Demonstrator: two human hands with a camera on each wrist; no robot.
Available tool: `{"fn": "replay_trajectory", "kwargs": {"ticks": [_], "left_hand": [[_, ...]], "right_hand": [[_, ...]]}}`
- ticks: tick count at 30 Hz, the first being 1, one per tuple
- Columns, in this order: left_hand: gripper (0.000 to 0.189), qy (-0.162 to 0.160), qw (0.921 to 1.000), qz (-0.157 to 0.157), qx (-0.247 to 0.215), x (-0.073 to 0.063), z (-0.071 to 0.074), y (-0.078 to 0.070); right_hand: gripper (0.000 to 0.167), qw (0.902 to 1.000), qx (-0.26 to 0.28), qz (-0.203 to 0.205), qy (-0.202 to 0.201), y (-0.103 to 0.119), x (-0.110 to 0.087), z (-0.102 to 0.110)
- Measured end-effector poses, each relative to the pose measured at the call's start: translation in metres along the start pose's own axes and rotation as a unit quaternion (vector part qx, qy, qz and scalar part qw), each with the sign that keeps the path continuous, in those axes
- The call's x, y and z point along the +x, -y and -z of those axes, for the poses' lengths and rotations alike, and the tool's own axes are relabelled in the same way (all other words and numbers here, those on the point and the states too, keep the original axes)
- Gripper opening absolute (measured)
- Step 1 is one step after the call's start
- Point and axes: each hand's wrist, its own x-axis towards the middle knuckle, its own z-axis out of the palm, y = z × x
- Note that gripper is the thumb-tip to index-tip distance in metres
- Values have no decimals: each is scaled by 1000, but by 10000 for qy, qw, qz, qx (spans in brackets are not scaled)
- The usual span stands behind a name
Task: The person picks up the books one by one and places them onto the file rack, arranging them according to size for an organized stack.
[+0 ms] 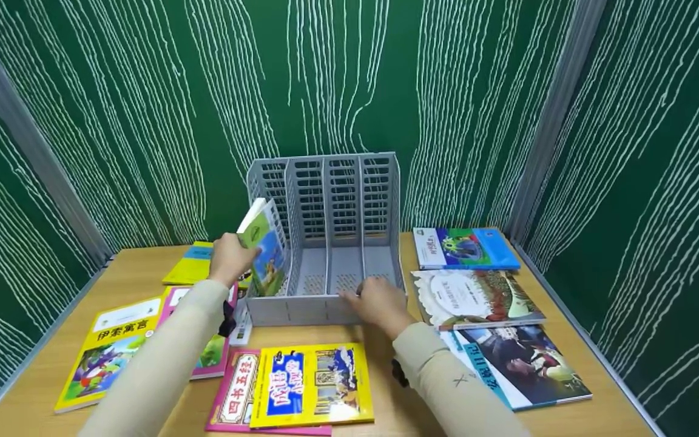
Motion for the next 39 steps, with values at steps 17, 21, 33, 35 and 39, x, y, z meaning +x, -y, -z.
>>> {"fn": "replay_trajectory", "kwargs": {"ticks": [17, 21, 33, 35, 39], "left_hand": [[65, 5, 9986, -531, 89, -23, 24, 11], [63, -80, 9980, -623, -56, -29, 32, 14], [32, 171, 9868, -1592, 236, -49, 19, 41], [33, 552, 9800, -1883, 326, -52, 15, 44], [36, 1183, 9607, -2464, 493, -55, 10, 48]], "right_hand": [[39, 9926, -296, 840, -829, 20, -26, 13], [40, 9942, -288, 858, -586, 28, -35, 16], [43, 9940, -365, 1020, 159, 36, -60, 4], [43, 9927, -408, 1090, 331, 35, -62, 2], [46, 9878, -448, 1273, 775, 33, -66, -2]]}}
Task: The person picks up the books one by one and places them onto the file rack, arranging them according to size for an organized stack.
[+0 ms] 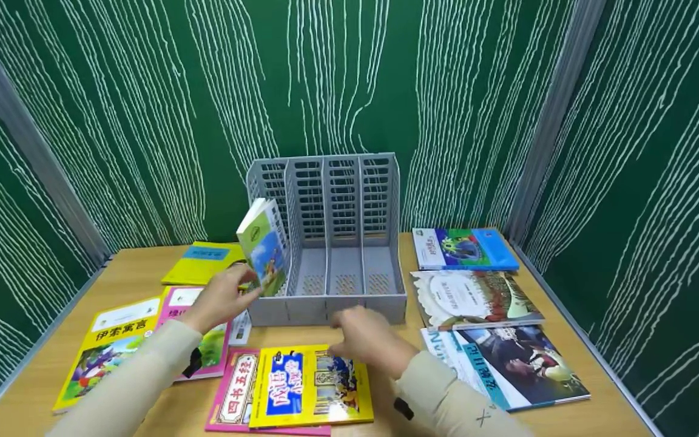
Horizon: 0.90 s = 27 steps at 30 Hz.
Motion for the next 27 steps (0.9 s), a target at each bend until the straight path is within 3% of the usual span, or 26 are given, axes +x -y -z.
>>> {"fn": "replay_trajectory", "kwargs": {"ticks": [4, 11, 19, 27], "left_hand": [[33, 429, 9979, -441, 178, -1, -4, 3], [32, 671, 9915, -836, 735, 0, -10, -1], [21, 1121, 9860, -693, 1023, 1, -26, -3], [18, 1156, 9860, -645, 1017, 6, -27, -5]], "right_hand": [[51, 9983, 43, 215, 544, -1, -3, -6], [68, 9894, -302, 631, 1271, 3, -10, -16], [77, 9715, -861, 547, 2140, 4, -11, -29], [90, 9541, -1917, 725, 2183, 19, -18, -29]]}}
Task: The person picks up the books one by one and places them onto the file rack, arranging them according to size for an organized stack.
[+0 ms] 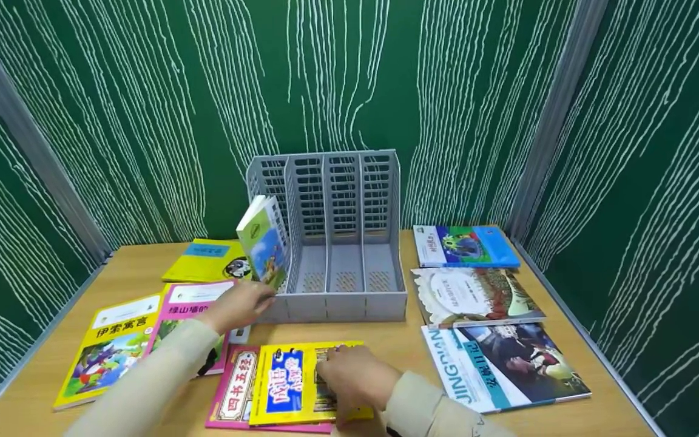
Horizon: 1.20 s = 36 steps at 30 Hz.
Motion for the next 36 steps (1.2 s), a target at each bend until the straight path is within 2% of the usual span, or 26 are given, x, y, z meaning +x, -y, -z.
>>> {"fn": "replay_trajectory", "kwargs": {"ticks": [5, 8, 12, 17, 20, 26, 32, 34, 36], "left_hand": [[18, -11, 10000, -47, -30, 1, 0, 0], [18, -150, 9993, -328, 45, 0, -2, 2], [18, -315, 9976, -599, 111, -1, -3, 2], [18, -122, 9996, -263, 9, -2, -1, 0], [20, -15, 9999, -124, -88, -1, 1, -1], [20, -29, 9997, -157, -175, 1, 3, 0], [21, -28, 9997, -166, -194, 0, 2, 0], [22, -11, 9996, -165, -220, 0, 3, 0], [21, -37, 9994, -255, -216, 0, 3, 1]], "right_hand": [[89, 9987, -440, 22, 245, 4, 3, 1], [85, 9961, -836, 162, 234, 7, 2, -1], [80, 9944, -1022, 252, 95, 8, 1, -5], [84, 9975, -649, 102, 256, 8, 2, -4], [87, 9974, -622, 58, 356, 8, 1, -1], [90, 9978, -494, 58, 428, 7, 0, 3], [89, 9998, -42, 26, 168, 3, -4, -1], [83, 9999, 142, 54, -31, 0, -6, -3], [76, 9990, 174, 246, -342, -4, -7, -6]]}}
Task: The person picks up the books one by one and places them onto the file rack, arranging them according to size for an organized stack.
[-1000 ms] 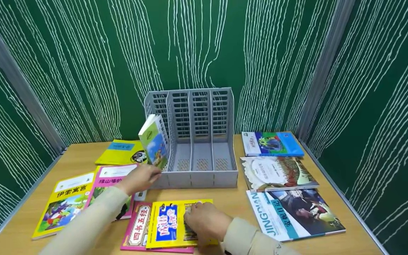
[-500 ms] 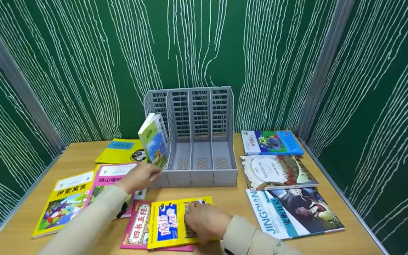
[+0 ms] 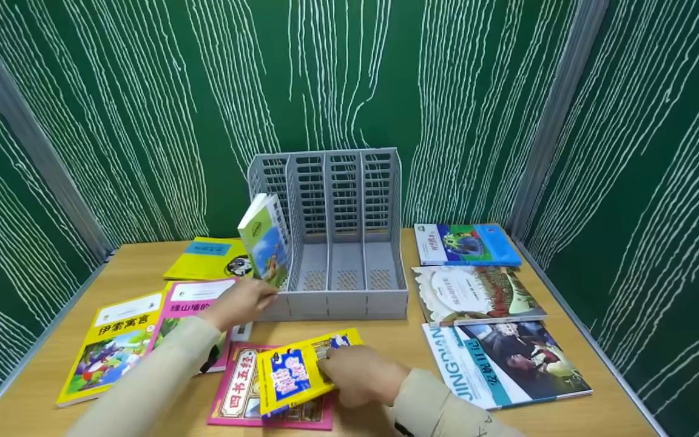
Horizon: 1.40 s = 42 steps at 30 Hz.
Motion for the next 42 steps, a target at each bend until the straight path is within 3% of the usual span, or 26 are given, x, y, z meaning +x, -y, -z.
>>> {"fn": "replay_trajectory", "kwargs": {"ticks": [5, 11, 13, 17, 25, 30, 36, 39, 42], "left_hand": [[19, -78, 9995, -290, 77, 0, 1, 2], [18, -65, 9987, -488, -89, 1, 1, 3], [18, -63, 9988, -385, -281, 0, 2, 4], [24, -160, 9953, 111, -946, -4, 7, 3], [28, -878, 9707, 651, -2138, -16, 29, -1], [25, -1616, 9474, 988, -2581, -22, 43, -5], [27, -2635, 9171, 1279, -2705, -25, 54, -13], [24, -2785, 9118, 1330, -2709, -27, 56, -18], [19, -2630, 9159, 1280, -2751, -27, 54, -23]], "right_hand": [[59, 9947, -86, 616, -820, -10, -2, -1], [59, 9790, -60, 953, -1803, -17, -7, 7], [60, 9738, -80, 994, -2043, -21, -7, 10], [59, 9703, 1, 855, -2265, -26, -10, 17], [52, 9483, 326, 981, -3000, -33, -20, 36], [54, 9359, 392, 957, -3367, -31, -31, 51], [54, 9273, 609, 678, -3631, -28, -40, 66], [55, 9230, 698, 462, -3757, -28, -40, 71], [58, 9195, 797, 221, -3843, -28, -38, 73]]}}
